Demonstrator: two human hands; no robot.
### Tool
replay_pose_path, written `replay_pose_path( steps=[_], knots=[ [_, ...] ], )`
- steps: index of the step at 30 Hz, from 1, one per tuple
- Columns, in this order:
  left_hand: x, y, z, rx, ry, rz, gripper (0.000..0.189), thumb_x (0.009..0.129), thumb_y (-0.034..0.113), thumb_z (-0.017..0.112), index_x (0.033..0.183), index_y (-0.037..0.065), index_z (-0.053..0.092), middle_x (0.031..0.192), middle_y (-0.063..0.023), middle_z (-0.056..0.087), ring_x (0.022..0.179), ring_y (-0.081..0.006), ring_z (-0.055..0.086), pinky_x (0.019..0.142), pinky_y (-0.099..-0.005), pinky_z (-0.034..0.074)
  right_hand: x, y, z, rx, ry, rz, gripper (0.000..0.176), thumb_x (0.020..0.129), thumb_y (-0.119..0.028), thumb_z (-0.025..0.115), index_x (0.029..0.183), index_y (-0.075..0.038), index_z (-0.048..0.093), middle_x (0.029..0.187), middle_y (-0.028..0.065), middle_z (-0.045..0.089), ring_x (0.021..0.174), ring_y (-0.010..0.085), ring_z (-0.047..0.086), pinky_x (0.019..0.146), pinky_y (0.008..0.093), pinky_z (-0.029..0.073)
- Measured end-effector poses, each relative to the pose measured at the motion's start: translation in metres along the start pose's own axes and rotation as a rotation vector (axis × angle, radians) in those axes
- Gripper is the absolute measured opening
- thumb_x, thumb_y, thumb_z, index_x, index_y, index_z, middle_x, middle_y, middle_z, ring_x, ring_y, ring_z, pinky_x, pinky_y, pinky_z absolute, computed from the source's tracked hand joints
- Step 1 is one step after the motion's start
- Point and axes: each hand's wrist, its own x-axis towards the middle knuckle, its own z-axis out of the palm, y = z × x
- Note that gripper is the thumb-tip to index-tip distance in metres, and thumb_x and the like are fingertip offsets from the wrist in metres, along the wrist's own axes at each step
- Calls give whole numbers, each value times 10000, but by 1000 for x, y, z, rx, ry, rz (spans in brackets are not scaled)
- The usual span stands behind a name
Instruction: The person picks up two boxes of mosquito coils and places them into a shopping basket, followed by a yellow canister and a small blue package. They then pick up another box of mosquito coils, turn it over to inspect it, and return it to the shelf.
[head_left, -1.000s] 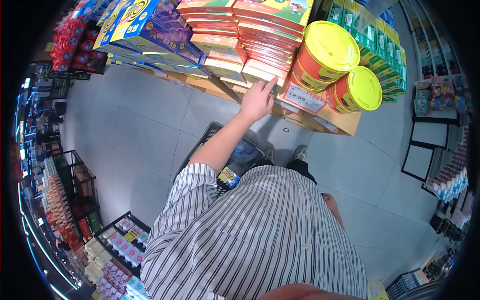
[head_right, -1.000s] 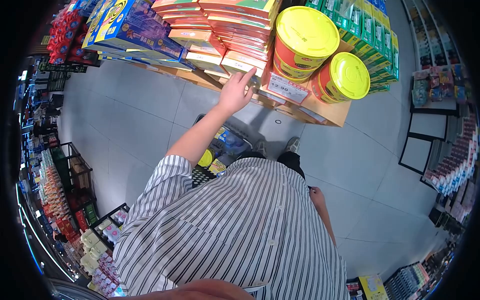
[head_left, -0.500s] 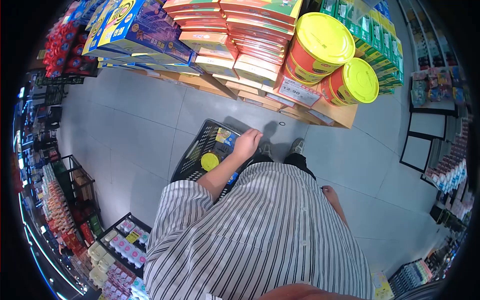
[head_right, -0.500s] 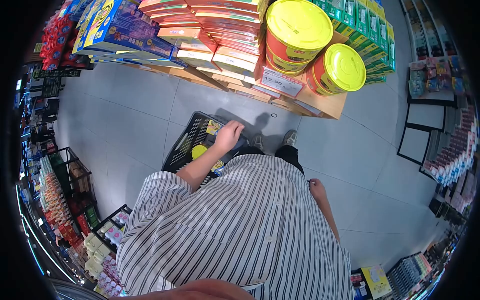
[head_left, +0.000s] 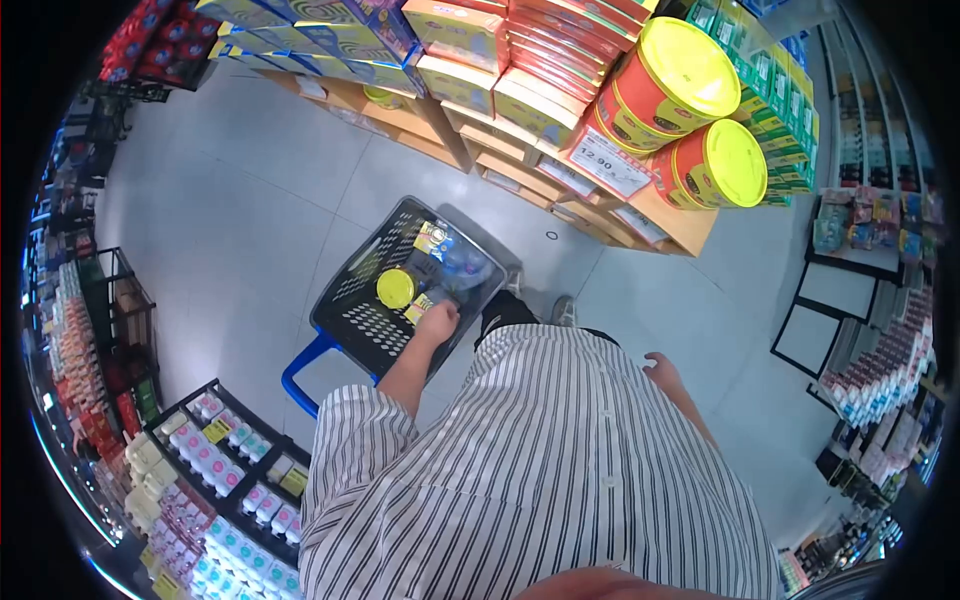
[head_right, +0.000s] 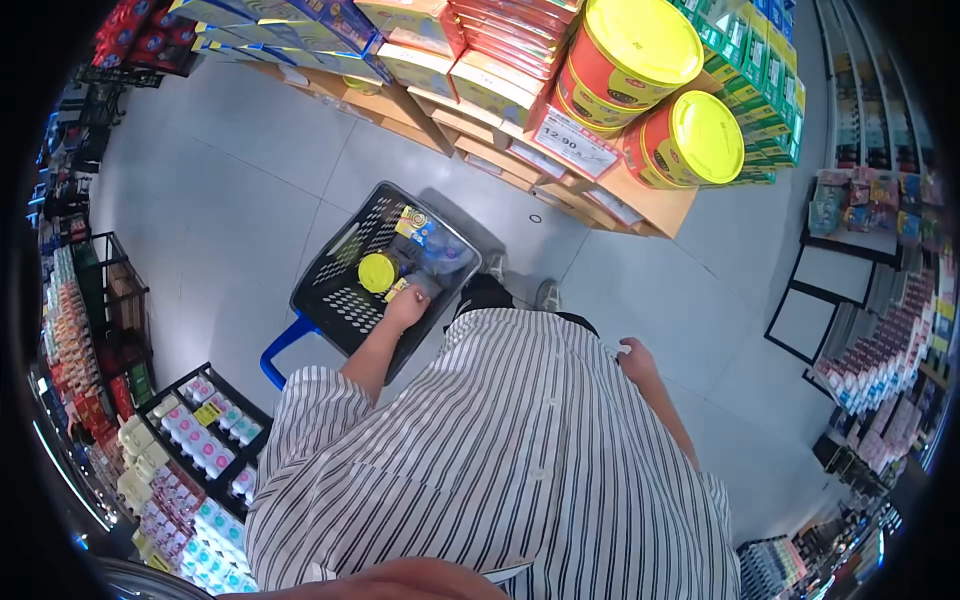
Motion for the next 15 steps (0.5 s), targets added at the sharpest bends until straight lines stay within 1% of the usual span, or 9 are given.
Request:
replay_pose_path(
  steps=[2,3,4,5,9,11,12,13,15],
  knots=[
    [-49,-25,-9,34,115,-140,236,816,274,609,940,73,616,940,-181,655,906,-355,623,803,-456,493,24,7,-12,-117,120,-246,376,819,-209,623,1167,-78,569,859,183,658,766,284,648,726,380,504],
    [-66,-36,-7,106,143,-241,229,807,276,616,951,99,629,945,-160,656,909,-325,629,805,-441,496,28,1,-20,-111,126,-256,376,819,-209,623,1167,-78,569,859,183,658,766,284,648,726,380,504],
    [-90,-39,-14,191,152,-266,224,796,266,620,959,114,639,955,-139,654,932,-300,625,800,-438,497,28,-12,-32,-67,64,-195,370,821,-212,608,1168,-89,564,931,184,653,870,315,627,788,393,489],
    [-112,-43,-18,237,168,-275,235,795,268,614,963,106,642,985,-129,653,970,-294,613,852,-444,471,30,-18,-39,-18,0,-134,365,824,-214,594,1169,-101,559,1002,185,648,973,346,607,850,405,474],
    [-185,-54,-27,512,93,-442,355,801,306,590,1094,108,623,1138,-146,598,1153,-321,501,1059,-494,281,47,0,-32,116,-10,-185,369,823,-241,606,1158,-93,563,970,175,655,952,330,615,844,397,478],
    [-219,-59,-27,607,100,-460,398,803,311,588,1145,106,600,1200,-149,562,1202,-316,454,1073,-506,251,60,24,-12,107,44,-267,354,821,-220,605,1142,-71,575,799,142,660,725,257,647,699,367,502],
    [-235,-60,-27,679,99,-479,444,805,316,586,1195,104,578,1262,-151,525,1251,-311,407,1088,-517,222,61,35,-5,126,37,-268,354,821,-220,605,1142,-71,575,799,142,660,725,257,647,699,367,502],
    [-249,-59,-29,697,100,-482,444,805,316,586,1195,104,578,1262,-151,525,1251,-311,407,1088,-517,222,61,46,3,91,35,-264,353,819,-231,609,1132,-70,583,827,145,667,755,259,650,721,363,504],
    [-272,-56,-38,685,-12,-614,498,802,331,594,1238,95,549,1388,-145,418,1333,-296,309,1089,-527,215,60,71,18,80,29,-262,352,817,-243,614,1122,-70,590,855,147,673,786,260,653,743,359,505]
  ],
)
